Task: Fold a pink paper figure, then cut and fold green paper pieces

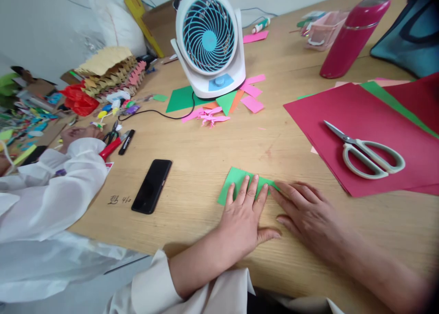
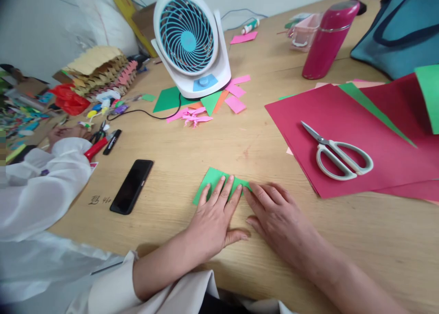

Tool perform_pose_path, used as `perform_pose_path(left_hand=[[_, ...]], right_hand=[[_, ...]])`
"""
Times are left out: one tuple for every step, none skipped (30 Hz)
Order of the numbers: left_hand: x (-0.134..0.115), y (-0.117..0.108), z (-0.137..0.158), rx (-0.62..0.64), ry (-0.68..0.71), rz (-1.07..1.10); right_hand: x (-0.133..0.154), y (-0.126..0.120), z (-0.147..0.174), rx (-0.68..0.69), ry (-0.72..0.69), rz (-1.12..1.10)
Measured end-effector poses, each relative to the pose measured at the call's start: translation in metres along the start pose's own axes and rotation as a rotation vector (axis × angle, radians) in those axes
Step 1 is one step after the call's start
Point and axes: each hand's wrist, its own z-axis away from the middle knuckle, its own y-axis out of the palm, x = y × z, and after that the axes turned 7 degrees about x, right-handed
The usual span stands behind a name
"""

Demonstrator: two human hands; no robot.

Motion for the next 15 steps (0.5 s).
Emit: perform_pose_path(left_hand=[[0.001,0.000,0.000,0.008,0.003,0.010],[0.002,-0.001,0.000,0.016,0.008,0.019],[0.003,-0.001,0.000,0.024,0.014,0.029],[0.004,-0.002,0.000,0.033,0.022,0.038],[0.005,-0.002,0.000,0.041,0.031,0.049],[0.007,-0.003,0.001,0.049,0.040,0.060],[0.008,-0.004,0.002,0.053,0.049,0.070],[0.009,-0.004,0.003,0.056,0.055,0.078],[0.011,-0.005,0.004,0.056,0.060,0.082],[0.012,-0.005,0.005,0.055,0.064,0.082],[0.014,-0.005,0.007,0.055,0.067,0.079],[0.015,-0.005,0.008,0.059,0.069,0.073],[0.016,-0.006,0.010,0.067,0.070,0.065],[0.017,-0.006,0.012,0.079,0.068,0.057],[0.018,-0.006,0.014,0.089,0.064,0.050]], right_hand=[[0.000,0.000,0.000,-0.002,-0.004,0.004],[0.000,0.000,0.000,-0.004,-0.008,0.008],[0.000,0.000,0.000,-0.007,-0.011,0.014],[0.001,0.000,0.000,-0.010,-0.010,0.019],[0.001,0.000,0.000,-0.011,-0.007,0.024],[0.001,0.000,0.000,-0.009,-0.004,0.026],[0.002,-0.001,0.000,-0.005,-0.001,0.025],[0.002,-0.001,0.000,0.001,0.003,0.022],[0.002,-0.001,0.000,0.009,0.005,0.018],[0.002,0.000,0.000,0.014,0.005,0.014],[0.002,0.000,0.000,0.019,0.004,0.010],[0.002,0.000,0.000,0.023,0.005,0.006],[0.002,0.000,0.000,0.024,0.008,0.002],[0.002,0.000,0.000,0.023,0.011,-0.002],[0.002,0.000,0.000,0.018,0.017,-0.007]])
